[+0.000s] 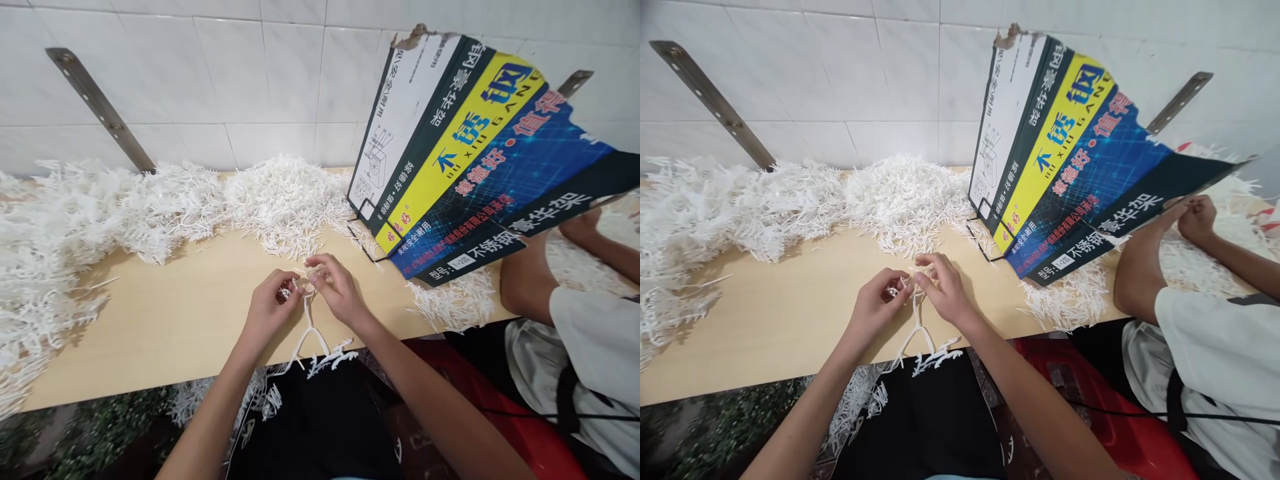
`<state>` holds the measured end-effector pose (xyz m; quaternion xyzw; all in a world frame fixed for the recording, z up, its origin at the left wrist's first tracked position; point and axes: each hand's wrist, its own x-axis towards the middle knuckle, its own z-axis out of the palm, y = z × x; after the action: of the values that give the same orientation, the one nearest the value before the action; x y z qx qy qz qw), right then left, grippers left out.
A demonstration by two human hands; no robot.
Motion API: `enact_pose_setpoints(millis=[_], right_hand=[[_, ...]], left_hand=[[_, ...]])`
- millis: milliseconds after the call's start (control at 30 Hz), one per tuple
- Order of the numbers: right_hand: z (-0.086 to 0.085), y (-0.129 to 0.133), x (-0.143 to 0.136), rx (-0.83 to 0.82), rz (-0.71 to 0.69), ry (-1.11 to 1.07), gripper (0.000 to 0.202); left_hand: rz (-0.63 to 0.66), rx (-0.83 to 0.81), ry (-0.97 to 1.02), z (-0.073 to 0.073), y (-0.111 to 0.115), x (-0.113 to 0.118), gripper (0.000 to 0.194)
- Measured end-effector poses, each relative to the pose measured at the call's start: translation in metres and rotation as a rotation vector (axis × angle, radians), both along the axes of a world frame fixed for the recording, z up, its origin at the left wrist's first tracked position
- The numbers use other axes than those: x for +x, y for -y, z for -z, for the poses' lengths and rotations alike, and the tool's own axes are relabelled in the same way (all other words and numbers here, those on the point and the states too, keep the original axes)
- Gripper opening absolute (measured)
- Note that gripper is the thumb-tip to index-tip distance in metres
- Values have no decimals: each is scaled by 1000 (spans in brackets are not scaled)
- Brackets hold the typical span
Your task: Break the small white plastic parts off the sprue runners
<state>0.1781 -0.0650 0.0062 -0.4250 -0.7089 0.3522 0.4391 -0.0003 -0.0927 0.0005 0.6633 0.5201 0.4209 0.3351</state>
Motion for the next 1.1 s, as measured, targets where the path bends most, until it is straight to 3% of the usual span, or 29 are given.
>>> enact_pose_setpoints(millis=[100,233,367,533,733,867,1000,1100], right_hand=[[1,-1,0,-36,-102,63,21],[5,-3,-2,-55,-118,85,3],[6,-2,-2,46,-187,165,7],[11,-3,0,159,-224,214,4],[12,-7,1,65,-192,124,11],[11,-5,2,-18,-158,114,14],[10,-4,4,-67,-171,116,15],[11,-5,4,-107,-216,140,18]], left_hand=[[2,23,14,4,0,-1,21],[-19,25,10,11,0,-1,29],[17,80,19,17,-1,-1,40],[74,212,-110,18,-1,3,42],[114,116,-89,10,3,-2,40],[102,144,-43,6,5,-4,31],[26,163,42,8,5,-4,22],[-43,68,123,10,5,-6,23]])
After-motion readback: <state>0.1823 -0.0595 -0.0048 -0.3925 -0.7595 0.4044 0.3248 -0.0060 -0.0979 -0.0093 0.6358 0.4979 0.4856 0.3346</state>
